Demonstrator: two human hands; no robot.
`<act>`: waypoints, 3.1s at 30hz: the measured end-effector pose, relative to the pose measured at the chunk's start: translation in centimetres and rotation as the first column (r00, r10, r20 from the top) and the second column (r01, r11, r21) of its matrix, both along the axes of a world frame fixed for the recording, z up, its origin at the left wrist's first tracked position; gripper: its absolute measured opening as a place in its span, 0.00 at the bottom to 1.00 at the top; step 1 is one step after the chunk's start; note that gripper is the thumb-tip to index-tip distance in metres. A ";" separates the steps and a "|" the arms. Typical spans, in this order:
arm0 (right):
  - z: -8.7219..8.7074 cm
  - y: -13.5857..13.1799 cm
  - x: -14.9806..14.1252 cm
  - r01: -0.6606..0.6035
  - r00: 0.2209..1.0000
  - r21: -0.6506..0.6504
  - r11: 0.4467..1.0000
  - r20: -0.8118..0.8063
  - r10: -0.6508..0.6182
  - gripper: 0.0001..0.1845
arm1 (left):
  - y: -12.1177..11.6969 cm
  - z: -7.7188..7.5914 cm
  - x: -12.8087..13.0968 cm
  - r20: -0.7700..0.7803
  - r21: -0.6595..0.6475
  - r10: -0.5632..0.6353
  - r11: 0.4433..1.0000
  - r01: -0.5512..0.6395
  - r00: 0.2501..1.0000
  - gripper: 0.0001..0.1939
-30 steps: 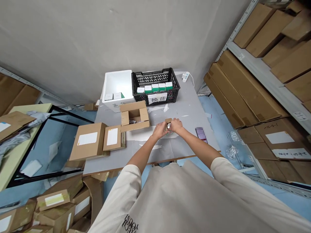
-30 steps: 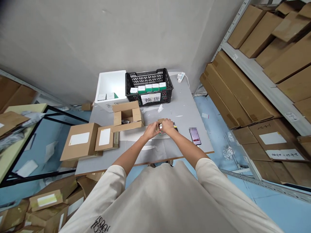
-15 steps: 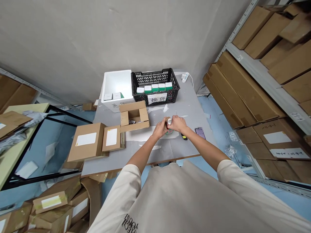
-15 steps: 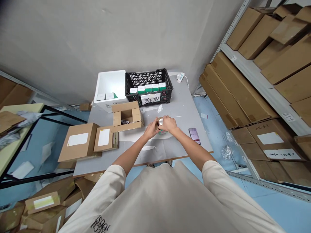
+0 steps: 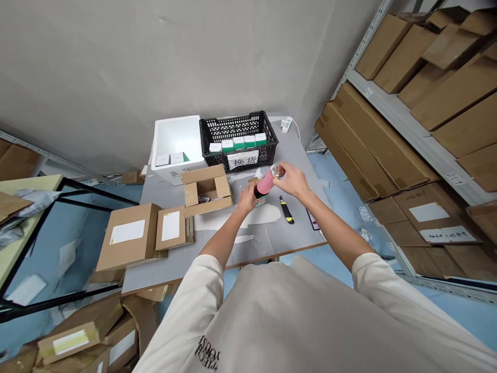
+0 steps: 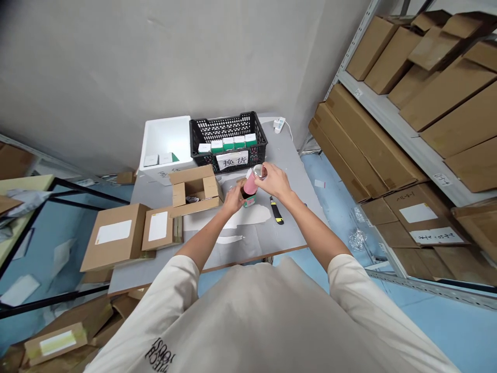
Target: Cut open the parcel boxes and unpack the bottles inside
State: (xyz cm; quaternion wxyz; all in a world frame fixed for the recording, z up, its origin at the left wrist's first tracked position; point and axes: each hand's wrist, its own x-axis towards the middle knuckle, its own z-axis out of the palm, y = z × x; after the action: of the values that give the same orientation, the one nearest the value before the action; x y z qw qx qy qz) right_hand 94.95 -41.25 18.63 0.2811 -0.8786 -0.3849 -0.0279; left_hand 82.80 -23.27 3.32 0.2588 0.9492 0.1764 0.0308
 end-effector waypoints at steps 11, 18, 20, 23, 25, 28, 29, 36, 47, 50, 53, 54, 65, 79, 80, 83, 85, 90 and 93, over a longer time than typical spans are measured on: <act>-1.5 -1.0 -0.2 -0.059 0.991 -0.031 0.998 -0.119 0.055 0.10 | -2.2 4.1 -3.2 0.256 -0.195 0.005 0.980 0.046 0.967 0.23; -4.7 0.7 -1.3 -0.031 0.918 0.108 0.994 -0.390 0.071 0.19 | -4.3 4.5 -5.1 0.206 -0.368 0.116 0.929 -0.033 0.972 0.35; -6.1 1.1 -1.5 0.008 0.836 0.242 0.970 -0.534 0.127 0.29 | -4.0 4.0 -5.6 0.227 -0.396 0.175 0.915 -0.073 0.958 0.34; -8.2 1.3 -2.2 0.051 0.671 0.396 0.917 -0.694 0.263 0.42 | -3.3 3.5 -6.1 0.253 -0.477 0.261 0.871 -0.115 0.931 0.32; -9.3 1.3 -3.0 0.025 0.573 0.443 0.896 -0.741 0.350 0.39 | -2.9 3.3 -6.2 0.258 -0.556 0.304 0.823 -0.116 0.917 0.31; -10.1 1.2 -4.1 -0.060 0.432 0.488 0.871 -0.774 0.463 0.29 | -2.6 3.4 -6.1 0.274 -0.656 0.348 0.749 -0.091 0.896 0.33; -10.3 1.2 -4.4 -0.072 0.398 0.499 0.863 -0.779 0.484 0.28 | -2.5 3.5 -6.0 0.277 -0.675 0.361 0.733 -0.087 0.890 0.35; -10.4 1.6 -4.7 0.050 0.402 0.485 0.873 -0.810 0.427 0.28 | -2.1 4.2 -6.1 0.294 -0.614 0.378 0.779 -0.129 0.878 0.31; -10.7 2.4 -4.4 0.094 0.535 0.453 0.887 -0.774 0.339 0.33 | -3.0 4.0 -5.8 0.304 -0.655 0.336 0.753 -0.060 0.891 0.39; -10.2 2.3 -4.2 0.048 0.538 0.459 0.887 -0.760 0.364 0.31 | -3.0 4.2 -5.9 0.333 -0.695 0.341 0.719 -0.015 0.879 0.42; -9.6 2.1 -4.1 0.004 0.483 0.468 0.884 -0.775 0.408 0.28 | -2.5 4.5 -5.9 0.361 -0.724 0.302 0.687 0.061 0.882 0.34; -9.4 2.1 -4.1 0.008 0.469 0.467 0.884 -0.783 0.409 0.28 | -2.3 4.6 -5.9 0.362 -0.719 0.288 0.692 0.069 0.886 0.33; -9.3 3.0 -4.0 0.117 0.467 0.499 0.859 -0.791 0.396 0.29 | -2.2 4.8 -5.4 0.367 -0.523 0.307 0.849 -0.079 0.878 0.30; -9.9 2.4 -3.4 -0.001 0.641 0.439 0.899 -0.689 0.338 0.27 | -2.1 4.3 -5.4 0.342 -0.579 0.318 0.812 -0.068 0.884 0.35; -10.0 2.5 -3.4 -0.004 0.624 0.446 0.895 -0.698 0.351 0.26 | -2.0 4.0 -5.4 0.345 -0.580 0.313 0.813 -0.062 0.885 0.35; -10.0 2.5 -3.3 -0.010 0.604 0.460 0.888 -0.705 0.372 0.25 | -2.0 3.4 -5.5 0.369 -0.580 0.298 0.814 -0.032 0.880 0.35; -9.8 2.5 -3.3 -0.011 0.639 0.465 0.885 -0.678 0.364 0.25 | -2.1 3.3 -5.6 0.395 -0.604 0.304 0.797 -0.005 0.867 0.34; -8.7 2.4 -3.6 -0.031 0.718 0.439 0.898 -0.615 0.325 0.28 | -2.7 4.0 -5.5 0.397 -0.648 0.359 0.761 -0.018 0.844 0.30; -8.6 2.4 -3.8 -0.005 0.736 0.421 0.907 -0.612 0.288 0.28 | -2.8 4.6 -5.4 0.385 -0.633 0.348 0.774 -0.030 0.855 0.33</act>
State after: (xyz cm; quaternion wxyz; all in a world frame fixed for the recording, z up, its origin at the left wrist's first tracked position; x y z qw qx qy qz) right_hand 91.15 -38.89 10.00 0.5701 -0.7222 -0.3160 0.2316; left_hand 77.44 -26.04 7.88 0.5794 0.7535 0.2044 0.2342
